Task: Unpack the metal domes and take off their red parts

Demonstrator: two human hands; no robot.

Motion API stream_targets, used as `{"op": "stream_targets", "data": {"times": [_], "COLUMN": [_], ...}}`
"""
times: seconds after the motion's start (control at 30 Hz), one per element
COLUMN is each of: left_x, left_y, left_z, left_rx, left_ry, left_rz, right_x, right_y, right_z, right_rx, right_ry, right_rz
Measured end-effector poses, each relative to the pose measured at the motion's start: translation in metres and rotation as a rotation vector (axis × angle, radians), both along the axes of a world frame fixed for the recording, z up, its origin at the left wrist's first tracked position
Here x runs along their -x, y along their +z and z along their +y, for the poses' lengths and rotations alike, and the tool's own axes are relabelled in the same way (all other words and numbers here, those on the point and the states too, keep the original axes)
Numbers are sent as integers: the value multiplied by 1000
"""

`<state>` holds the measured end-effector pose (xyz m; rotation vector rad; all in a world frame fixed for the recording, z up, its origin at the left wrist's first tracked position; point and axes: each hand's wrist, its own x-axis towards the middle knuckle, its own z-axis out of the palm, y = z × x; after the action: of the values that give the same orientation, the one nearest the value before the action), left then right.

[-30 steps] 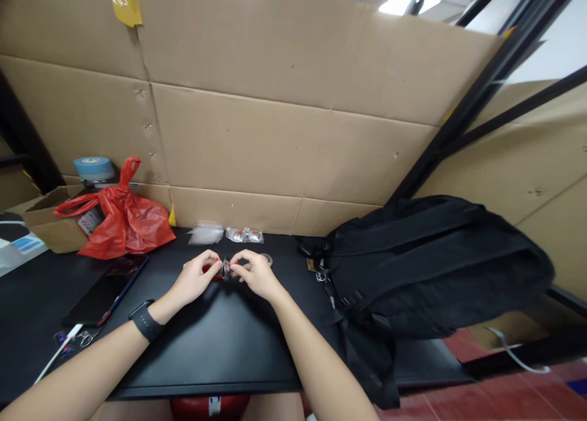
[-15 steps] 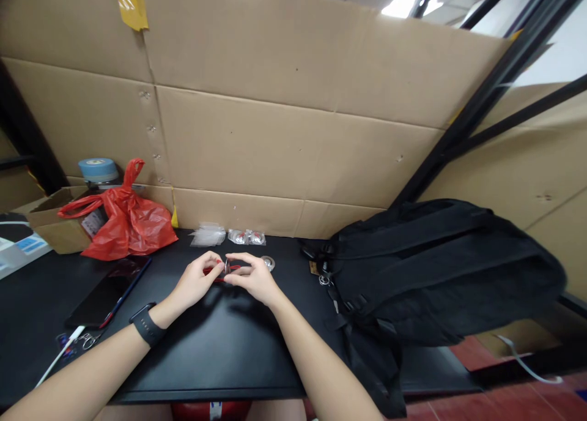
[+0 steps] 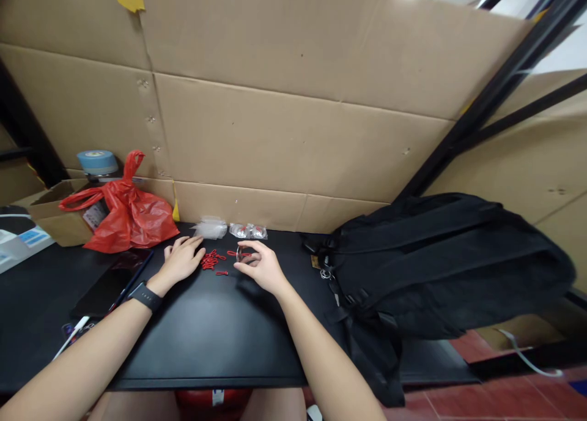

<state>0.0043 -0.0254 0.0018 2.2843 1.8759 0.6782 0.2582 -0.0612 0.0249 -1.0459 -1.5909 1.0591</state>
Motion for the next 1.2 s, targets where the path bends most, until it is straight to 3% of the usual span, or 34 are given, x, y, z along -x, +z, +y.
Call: {"op": "stream_targets", "data": {"times": [0.1,0.2,0.33,0.47,0.6,0.7,0.9,1.03,1.2], "left_x": [-2,-6,-15,-40,-66,-73,-67,-65,-66], "left_y": [4,18,34,33,24,21,14,8,10], "left_z": [-2,-8,-22,-45,-61,-64,-61,-60,-61], "left_rx": [-69,-212,-334,-259,-99,-39,4,-5,12], "left_ry": [15,0,-192,-357,-665,-771,-772,-683,-628], "left_rz": [2,-43,-246,-352,-135,-32,44,112,142], "right_x": [-2,-5,-13,-24,-36,-43,-54,-55,-50], "right_y": [2,4,9,15,16,17,32,37,27], "right_z": [0,1,2,5,9,11,0,-12,-19], "right_rx": [-21,-58,-131,-207,-307,-355,-359,-223,-75], "right_ry": [-15,-28,-63,-109,-189,-215,-59,98,88], "right_rz": [4,11,7,-66,-183,-281,-617,-821,-930]}}
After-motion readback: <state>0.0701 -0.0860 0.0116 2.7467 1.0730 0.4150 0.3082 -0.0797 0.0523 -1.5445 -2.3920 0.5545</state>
